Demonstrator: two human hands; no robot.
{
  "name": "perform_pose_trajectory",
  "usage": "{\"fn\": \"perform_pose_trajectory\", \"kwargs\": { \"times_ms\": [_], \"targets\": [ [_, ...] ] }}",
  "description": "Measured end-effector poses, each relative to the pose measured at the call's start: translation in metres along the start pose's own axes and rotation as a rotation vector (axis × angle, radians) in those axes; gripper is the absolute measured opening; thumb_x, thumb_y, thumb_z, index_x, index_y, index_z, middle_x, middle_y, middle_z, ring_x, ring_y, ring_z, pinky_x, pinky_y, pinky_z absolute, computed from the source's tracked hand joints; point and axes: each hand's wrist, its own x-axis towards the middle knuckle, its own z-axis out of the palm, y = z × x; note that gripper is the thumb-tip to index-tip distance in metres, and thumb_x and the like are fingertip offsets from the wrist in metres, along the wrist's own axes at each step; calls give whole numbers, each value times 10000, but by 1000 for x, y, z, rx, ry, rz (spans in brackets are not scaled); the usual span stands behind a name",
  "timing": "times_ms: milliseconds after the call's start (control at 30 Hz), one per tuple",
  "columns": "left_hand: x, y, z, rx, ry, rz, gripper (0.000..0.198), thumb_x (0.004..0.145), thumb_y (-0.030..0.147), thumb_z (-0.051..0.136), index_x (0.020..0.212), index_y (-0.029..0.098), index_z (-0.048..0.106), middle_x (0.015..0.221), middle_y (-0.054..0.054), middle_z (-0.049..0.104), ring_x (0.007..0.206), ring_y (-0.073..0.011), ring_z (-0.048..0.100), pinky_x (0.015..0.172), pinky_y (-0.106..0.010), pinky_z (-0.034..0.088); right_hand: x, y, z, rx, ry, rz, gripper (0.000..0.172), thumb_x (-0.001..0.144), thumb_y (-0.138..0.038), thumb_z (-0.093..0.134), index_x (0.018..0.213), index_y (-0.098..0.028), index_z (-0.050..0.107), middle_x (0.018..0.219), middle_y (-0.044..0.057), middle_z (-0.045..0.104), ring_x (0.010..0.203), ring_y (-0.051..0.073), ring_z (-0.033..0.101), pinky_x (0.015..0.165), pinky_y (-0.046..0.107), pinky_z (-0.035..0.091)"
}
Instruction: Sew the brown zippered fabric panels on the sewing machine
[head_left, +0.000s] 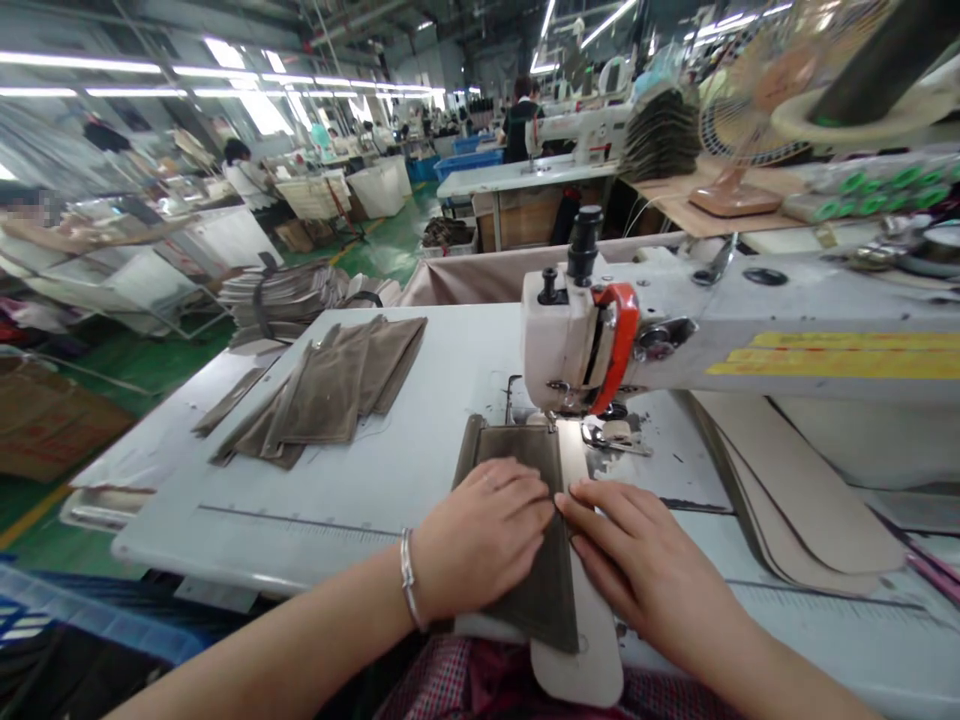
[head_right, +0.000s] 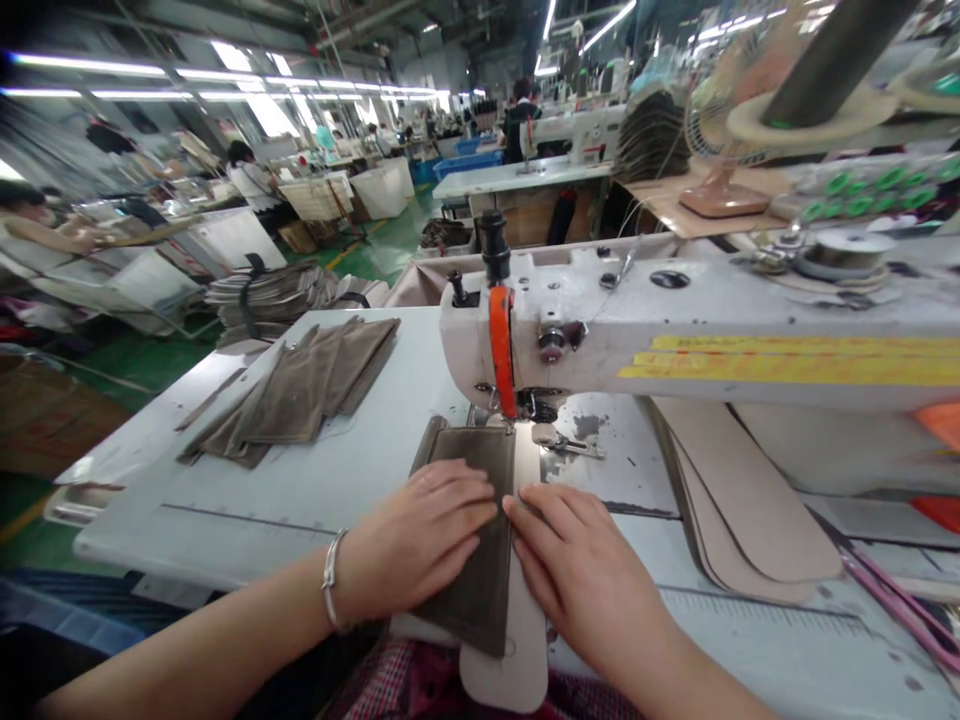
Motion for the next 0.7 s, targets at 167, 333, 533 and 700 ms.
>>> {"fn": "perform_pose_trajectory", "kwargs": {
  "times_ms": [167,333,533,700],
  "targets": [
    [28,-35,26,85,1,-117,449,953,360,499,1340,137,463,1404,-91,487,1359,-296,341,1137,-504,310,-2,2,2,-24,-1,-10,398,950,-215,486,1348,-214,479,1299,71,513,1194,236,441,1003,442,415],
    [26,-36,34,66,1,-149,437,963,370,471,1343,152,463,1420,-73,474,1358,-285,343,1136,-479,326,-4,4,4,-40,-3,-9,426,946,-218,491,1371,-214,461,1300,70,512,1200,238,439,1002,440,421],
    [28,-33,28,72,18,-160,410,958,359,477,1316,160,492,1380,-69,505,1290,-288,399,1114,-465,354,-3,5,6,-57,16,-33,448,930,-200,502,1376,-200,464,1315,81,505,1209,245,440,993,431,436],
    [30,-38,31,78,26,-160,400,968,367,459,1316,172,493,1390,-74,492,1297,-279,397,1109,-470,357,-1,7,7,-77,20,-42,448,932,-208,494,1379,-186,466,1330,93,502,1225,254,436,993,433,439]
  ]
}}
